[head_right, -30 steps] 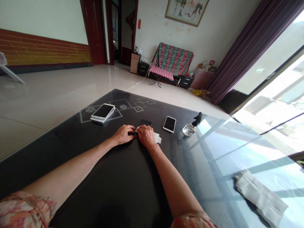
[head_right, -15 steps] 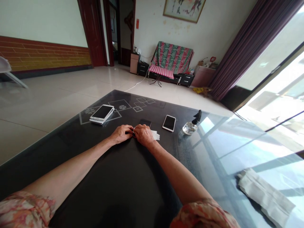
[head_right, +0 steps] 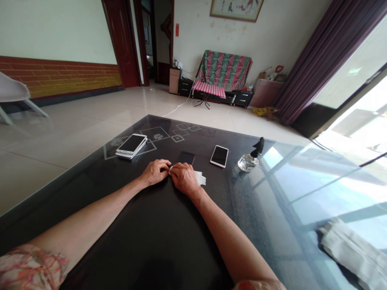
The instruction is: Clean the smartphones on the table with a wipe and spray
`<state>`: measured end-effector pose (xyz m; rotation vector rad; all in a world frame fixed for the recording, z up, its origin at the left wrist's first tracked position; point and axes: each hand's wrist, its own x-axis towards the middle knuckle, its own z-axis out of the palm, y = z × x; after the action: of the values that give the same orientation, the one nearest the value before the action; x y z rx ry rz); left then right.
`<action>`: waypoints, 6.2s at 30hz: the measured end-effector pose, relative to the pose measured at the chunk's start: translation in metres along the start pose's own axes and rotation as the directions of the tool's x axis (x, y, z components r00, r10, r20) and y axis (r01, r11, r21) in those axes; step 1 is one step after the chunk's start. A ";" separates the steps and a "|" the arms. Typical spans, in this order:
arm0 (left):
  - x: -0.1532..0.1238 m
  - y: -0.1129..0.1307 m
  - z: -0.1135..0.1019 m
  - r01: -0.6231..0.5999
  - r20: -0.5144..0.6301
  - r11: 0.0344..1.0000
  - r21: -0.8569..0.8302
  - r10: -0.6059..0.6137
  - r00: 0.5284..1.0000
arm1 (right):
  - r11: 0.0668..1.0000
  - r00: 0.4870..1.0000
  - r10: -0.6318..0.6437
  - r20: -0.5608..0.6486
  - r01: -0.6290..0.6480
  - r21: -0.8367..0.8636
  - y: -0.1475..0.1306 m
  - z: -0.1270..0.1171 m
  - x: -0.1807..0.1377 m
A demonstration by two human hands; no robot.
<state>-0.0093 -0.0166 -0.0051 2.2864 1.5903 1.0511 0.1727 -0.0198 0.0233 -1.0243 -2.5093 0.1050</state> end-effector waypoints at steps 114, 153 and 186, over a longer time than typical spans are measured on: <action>-0.001 0.000 -0.001 -0.077 0.049 0.993 0.093 0.072 0.996 | 0.960 0.987 -0.163 -0.012 0.161 0.227 0.029 -0.012 -0.003; -0.003 0.006 -0.001 -0.074 0.022 0.995 0.061 0.073 0.997 | 0.946 0.956 -0.223 -0.189 0.259 0.195 0.043 -0.009 -0.040; -0.001 0.007 0.002 0.006 0.014 1.000 -0.012 -0.006 1.000 | 0.989 0.988 -0.136 -0.072 0.140 0.045 0.047 -0.014 -0.015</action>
<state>-0.0029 -0.0201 -0.0039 2.2752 1.5800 1.0381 0.2188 0.0023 0.0197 -0.8177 -2.4931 0.0894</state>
